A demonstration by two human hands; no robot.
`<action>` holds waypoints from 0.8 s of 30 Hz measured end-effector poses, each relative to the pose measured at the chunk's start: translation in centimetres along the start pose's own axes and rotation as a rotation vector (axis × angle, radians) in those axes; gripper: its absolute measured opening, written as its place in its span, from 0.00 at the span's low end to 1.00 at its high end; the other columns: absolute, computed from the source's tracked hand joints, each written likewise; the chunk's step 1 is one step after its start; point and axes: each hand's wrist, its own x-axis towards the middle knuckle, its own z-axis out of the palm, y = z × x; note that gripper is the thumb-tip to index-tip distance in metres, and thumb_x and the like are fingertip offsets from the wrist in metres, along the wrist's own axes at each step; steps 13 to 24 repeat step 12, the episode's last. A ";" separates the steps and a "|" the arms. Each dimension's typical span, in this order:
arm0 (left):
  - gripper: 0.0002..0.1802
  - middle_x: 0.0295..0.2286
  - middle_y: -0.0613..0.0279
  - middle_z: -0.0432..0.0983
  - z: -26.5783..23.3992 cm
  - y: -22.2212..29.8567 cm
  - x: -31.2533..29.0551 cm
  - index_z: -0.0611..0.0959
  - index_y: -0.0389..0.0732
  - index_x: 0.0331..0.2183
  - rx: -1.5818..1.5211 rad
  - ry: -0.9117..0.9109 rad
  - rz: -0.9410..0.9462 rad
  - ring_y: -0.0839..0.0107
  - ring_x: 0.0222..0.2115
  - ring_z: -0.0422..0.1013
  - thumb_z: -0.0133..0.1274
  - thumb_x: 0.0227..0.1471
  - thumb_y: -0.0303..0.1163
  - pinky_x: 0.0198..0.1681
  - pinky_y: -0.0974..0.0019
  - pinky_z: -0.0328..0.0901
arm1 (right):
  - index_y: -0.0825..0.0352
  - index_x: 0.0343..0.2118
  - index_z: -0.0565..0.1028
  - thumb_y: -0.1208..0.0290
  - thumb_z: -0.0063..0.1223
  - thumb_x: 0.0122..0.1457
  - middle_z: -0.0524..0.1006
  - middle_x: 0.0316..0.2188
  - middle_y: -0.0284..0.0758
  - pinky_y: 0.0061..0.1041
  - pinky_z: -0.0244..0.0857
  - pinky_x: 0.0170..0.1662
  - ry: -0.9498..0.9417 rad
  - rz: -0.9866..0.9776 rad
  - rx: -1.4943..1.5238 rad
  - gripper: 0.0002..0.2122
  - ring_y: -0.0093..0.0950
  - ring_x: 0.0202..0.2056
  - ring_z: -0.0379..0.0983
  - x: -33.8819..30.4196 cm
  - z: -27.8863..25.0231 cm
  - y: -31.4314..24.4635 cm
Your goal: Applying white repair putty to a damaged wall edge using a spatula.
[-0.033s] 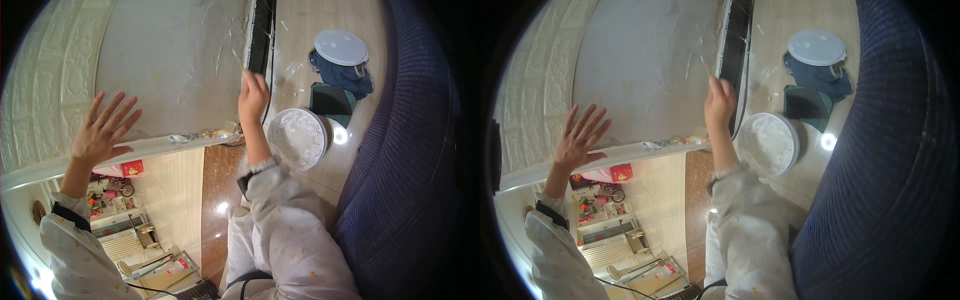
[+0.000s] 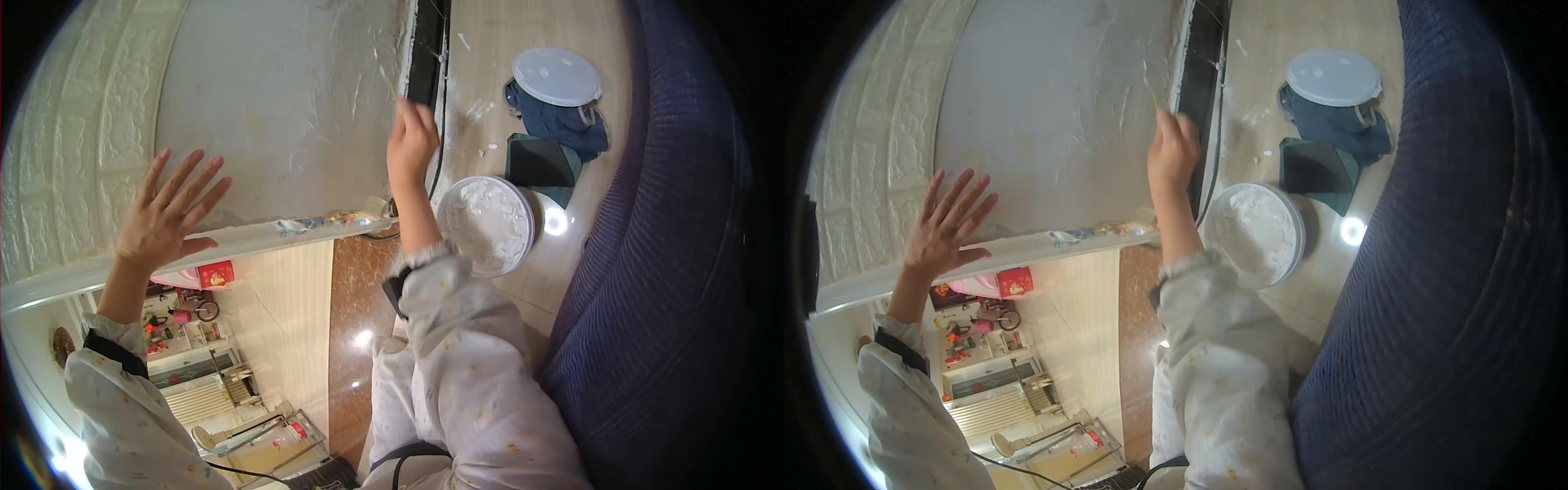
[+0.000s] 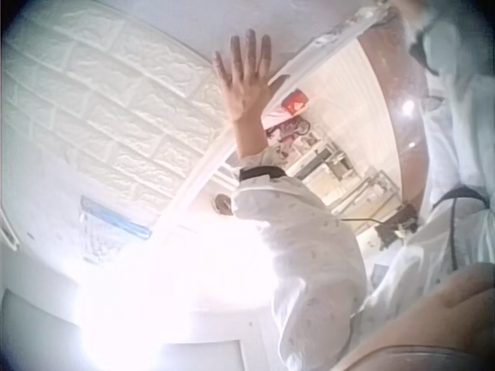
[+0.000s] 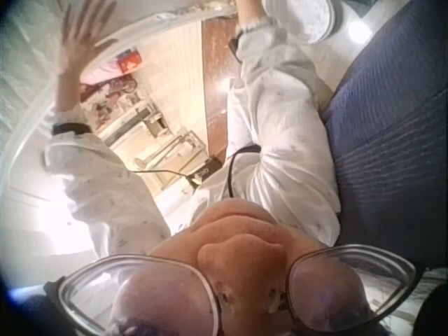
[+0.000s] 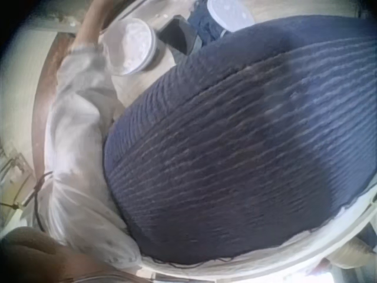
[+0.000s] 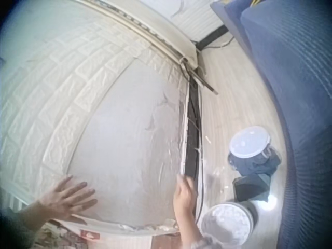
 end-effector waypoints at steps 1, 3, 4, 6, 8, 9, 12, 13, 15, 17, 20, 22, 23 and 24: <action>0.60 0.61 0.64 0.50 0.0 0.0 -0.1 0.59 0.52 0.60 0.003 -0.009 -0.011 0.61 0.62 0.48 0.63 0.23 0.56 0.65 0.44 0.40 | 0.67 0.33 0.78 0.82 0.52 0.50 0.73 0.26 0.40 0.34 0.66 0.33 -0.003 0.025 -0.023 0.08 0.40 0.31 0.72 1.8 1.5 0.0; 0.60 0.61 0.64 0.50 0.0 0.1 -0.1 0.59 0.52 0.60 0.002 -0.010 -0.018 0.61 0.62 0.48 0.63 0.23 0.55 0.65 0.45 0.40 | 0.67 0.32 0.78 0.80 0.52 0.52 0.74 0.26 0.41 0.35 0.66 0.33 -0.006 0.046 -0.055 0.06 0.41 0.30 0.73 4.2 4.0 0.5; 0.60 0.61 0.64 0.50 -0.1 0.1 -0.1 0.59 0.52 0.60 -0.007 -0.016 -0.021 0.61 0.62 0.48 0.64 0.23 0.55 0.65 0.45 0.40 | 0.68 0.30 0.77 0.80 0.51 0.51 0.73 0.25 0.42 0.35 0.66 0.33 -0.046 0.052 -0.065 0.05 0.41 0.31 0.72 5.3 5.1 0.7; 0.60 0.61 0.64 0.50 -0.1 0.1 0.0 0.59 0.52 0.60 -0.017 -0.021 -0.023 0.61 0.62 0.48 0.64 0.23 0.55 0.65 0.45 0.40 | 0.68 0.29 0.77 0.81 0.51 0.50 0.72 0.25 0.42 0.36 0.66 0.34 -0.087 0.058 -0.075 0.05 0.41 0.32 0.72 5.6 5.6 0.8; 0.60 0.61 0.64 0.50 0.0 0.1 0.1 0.58 0.53 0.60 -0.009 -0.019 -0.023 0.61 0.62 0.47 0.64 0.23 0.55 0.65 0.45 0.40 | 0.68 0.28 0.77 0.80 0.51 0.50 0.72 0.24 0.44 0.37 0.67 0.36 -0.280 -0.052 -0.049 0.04 0.41 0.33 0.72 5.4 5.5 0.8; 0.60 0.61 0.64 0.50 0.1 0.1 -0.1 0.58 0.53 0.60 -0.009 -0.023 -0.025 0.61 0.62 0.47 0.64 0.23 0.55 0.65 0.45 0.40 | 0.68 0.28 0.77 0.80 0.51 0.50 0.72 0.24 0.44 0.37 0.67 0.36 -0.282 -0.052 -0.046 0.04 0.41 0.33 0.72 4.8 5.2 0.7; 0.60 0.62 0.64 0.49 0.3 0.2 0.0 0.56 0.54 0.61 -0.005 -0.036 -0.026 0.62 0.62 0.46 0.63 0.24 0.57 0.66 0.45 0.39 | 0.63 0.35 0.80 0.76 0.56 0.48 0.75 0.28 0.44 0.34 0.69 0.38 -0.513 -0.113 0.086 0.10 0.43 0.32 0.74 2.6 1.8 0.5; 0.60 0.62 0.64 0.49 0.3 0.2 0.0 0.56 0.54 0.61 -0.005 -0.036 -0.026 0.62 0.62 0.46 0.63 0.24 0.57 0.66 0.45 0.39 | 0.63 0.35 0.80 0.76 0.56 0.48 0.75 0.28 0.44 0.34 0.69 0.38 -0.513 -0.113 0.086 0.10 0.43 0.32 0.74 2.6 1.8 0.5; 0.60 0.62 0.64 0.49 0.3 0.2 0.0 0.56 0.54 0.61 -0.005 -0.036 -0.026 0.62 0.62 0.46 0.63 0.24 0.57 0.66 0.45 0.39 | 0.63 0.35 0.80 0.76 0.56 0.48 0.75 0.28 0.44 0.34 0.69 0.38 -0.513 -0.113 0.086 0.10 0.43 0.32 0.74 2.6 1.8 0.5; 0.60 0.62 0.64 0.49 0.3 0.2 0.0 0.56 0.54 0.61 -0.005 -0.036 -0.026 0.62 0.62 0.46 0.63 0.24 0.57 0.66 0.45 0.39 | 0.63 0.35 0.80 0.76 0.56 0.48 0.75 0.28 0.44 0.34 0.69 0.38 -0.513 -0.113 0.086 0.10 0.43 0.32 0.74 2.6 1.8 0.5; 0.60 0.62 0.64 0.49 0.3 0.2 0.0 0.56 0.54 0.61 -0.005 -0.036 -0.026 0.62 0.62 0.46 0.63 0.24 0.57 0.66 0.45 0.39 | 0.63 0.35 0.80 0.76 0.56 0.48 0.75 0.28 0.44 0.34 0.69 0.38 -0.513 -0.113 0.086 0.10 0.43 0.32 0.74 2.6 1.8 0.5; 0.60 0.62 0.64 0.49 0.3 0.2 0.0 0.56 0.54 0.61 -0.005 -0.036 -0.026 0.62 0.62 0.46 0.63 0.24 0.57 0.66 0.45 0.39 | 0.63 0.35 0.80 0.76 0.56 0.48 0.75 0.28 0.44 0.34 0.69 0.38 -0.513 -0.113 0.086 0.10 0.43 0.32 0.74 2.6 1.8 0.5; 0.60 0.62 0.64 0.49 0.3 0.2 0.0 0.56 0.54 0.61 -0.005 -0.036 -0.026 0.62 0.62 0.46 0.63 0.24 0.57 0.66 0.45 0.39 | 0.63 0.35 0.80 0.76 0.56 0.48 0.75 0.28 0.44 0.34 0.69 0.38 -0.513 -0.113 0.086 0.10 0.43 0.32 0.74 2.6 1.8 0.5; 0.60 0.62 0.64 0.49 0.3 0.2 0.0 0.56 0.54 0.61 -0.005 -0.036 -0.026 0.62 0.62 0.46 0.63 0.24 0.57 0.66 0.45 0.39 | 0.63 0.35 0.80 0.76 0.56 0.48 0.75 0.28 0.44 0.34 0.69 0.38 -0.513 -0.113 0.086 0.10 0.43 0.32 0.74 2.6 1.8 0.5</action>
